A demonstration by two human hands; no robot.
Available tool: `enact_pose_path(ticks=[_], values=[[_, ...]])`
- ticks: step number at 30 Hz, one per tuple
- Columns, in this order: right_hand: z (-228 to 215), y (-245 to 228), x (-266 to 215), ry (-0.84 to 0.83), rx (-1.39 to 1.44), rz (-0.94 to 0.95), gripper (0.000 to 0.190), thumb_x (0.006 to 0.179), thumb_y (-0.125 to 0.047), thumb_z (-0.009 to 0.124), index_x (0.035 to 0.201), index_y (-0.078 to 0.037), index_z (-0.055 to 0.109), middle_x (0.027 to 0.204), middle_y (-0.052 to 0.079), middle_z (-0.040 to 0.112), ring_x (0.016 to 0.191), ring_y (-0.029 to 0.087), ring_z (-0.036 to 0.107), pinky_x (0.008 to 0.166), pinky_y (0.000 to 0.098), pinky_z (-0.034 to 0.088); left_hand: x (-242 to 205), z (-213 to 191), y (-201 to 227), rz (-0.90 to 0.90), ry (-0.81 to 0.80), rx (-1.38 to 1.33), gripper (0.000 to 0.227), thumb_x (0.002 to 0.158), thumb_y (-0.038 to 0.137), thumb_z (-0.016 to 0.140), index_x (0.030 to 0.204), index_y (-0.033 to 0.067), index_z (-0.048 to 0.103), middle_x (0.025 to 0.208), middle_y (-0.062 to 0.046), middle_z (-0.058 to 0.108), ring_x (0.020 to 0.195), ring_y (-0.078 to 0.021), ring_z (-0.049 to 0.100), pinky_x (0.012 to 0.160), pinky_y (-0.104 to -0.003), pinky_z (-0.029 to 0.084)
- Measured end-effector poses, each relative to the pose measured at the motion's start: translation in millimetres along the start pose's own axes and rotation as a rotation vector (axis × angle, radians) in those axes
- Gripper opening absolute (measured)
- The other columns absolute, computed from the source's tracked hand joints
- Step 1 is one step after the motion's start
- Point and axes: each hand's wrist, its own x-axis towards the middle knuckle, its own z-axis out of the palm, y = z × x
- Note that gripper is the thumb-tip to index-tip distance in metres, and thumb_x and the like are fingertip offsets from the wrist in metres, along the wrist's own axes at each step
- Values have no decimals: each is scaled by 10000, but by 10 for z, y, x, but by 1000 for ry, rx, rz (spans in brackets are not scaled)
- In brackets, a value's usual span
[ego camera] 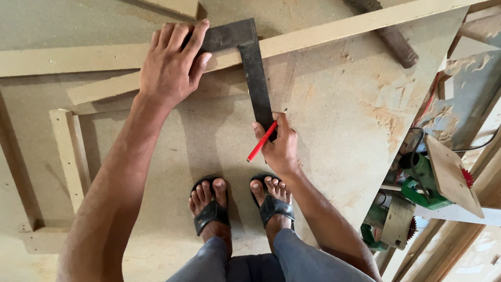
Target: The person marks and cuts thin wooden strips on a workshop floor using a pencil, a square, and a circular saw.
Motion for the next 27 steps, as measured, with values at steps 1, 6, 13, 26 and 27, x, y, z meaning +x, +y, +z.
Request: enact_pose_path(ticks=[1, 6, 13, 26, 27], values=[[-1, 5, -9, 2, -7, 2, 300, 985, -224, 762, 1061, -49, 530, 679, 45, 653, 560, 111, 635, 485, 294, 501, 0, 0, 4, 1, 1, 0, 517, 1164, 354, 630, 1575, 66, 506, 1255, -131, 560, 1168, -307, 566, 1035, -458, 517], [-4, 16, -4, 10, -15, 18, 305, 974, -229, 772, 1056, -50, 539, 666, 44, 641, 543, 123, 619, 474, 300, 487, 13, -16, 3, -13, -15, -30, 514, 1161, 357, 624, 1571, 68, 513, 1257, -130, 569, 1164, -312, 566, 1014, -463, 519], [20, 60, -27, 47, -13, -47, 313, 982, -239, 755, 1072, -27, 543, 653, 31, 608, 514, 119, 582, 466, 293, 470, 7, -14, 9, -10, -7, -5, 460, 1174, 365, 615, 1508, 64, 518, 1262, -127, 567, 1188, -310, 564, 1031, -466, 520], [-478, -124, 858, 150, 5, -462, 217, 1118, -94, 561, 1287, 13, 645, 1061, 128, 743, 894, 144, 742, 681, 288, 624, 64, -136, 49, -26, 6, -118, 452, 1221, 391, 495, 1508, 44, 537, 1287, -140, 592, 1197, -326, 559, 1050, -483, 480], [-459, -192, 937, 135, 38, -478, 173, 1104, -73, 603, 1252, 5, 647, 1077, 132, 745, 948, 172, 755, 759, 317, 637, 71, -154, 57, -33, -7, -127, 467, 1217, 386, 496, 1526, 38, 538, 1282, -145, 593, 1187, -330, 559, 1049, -487, 477]])
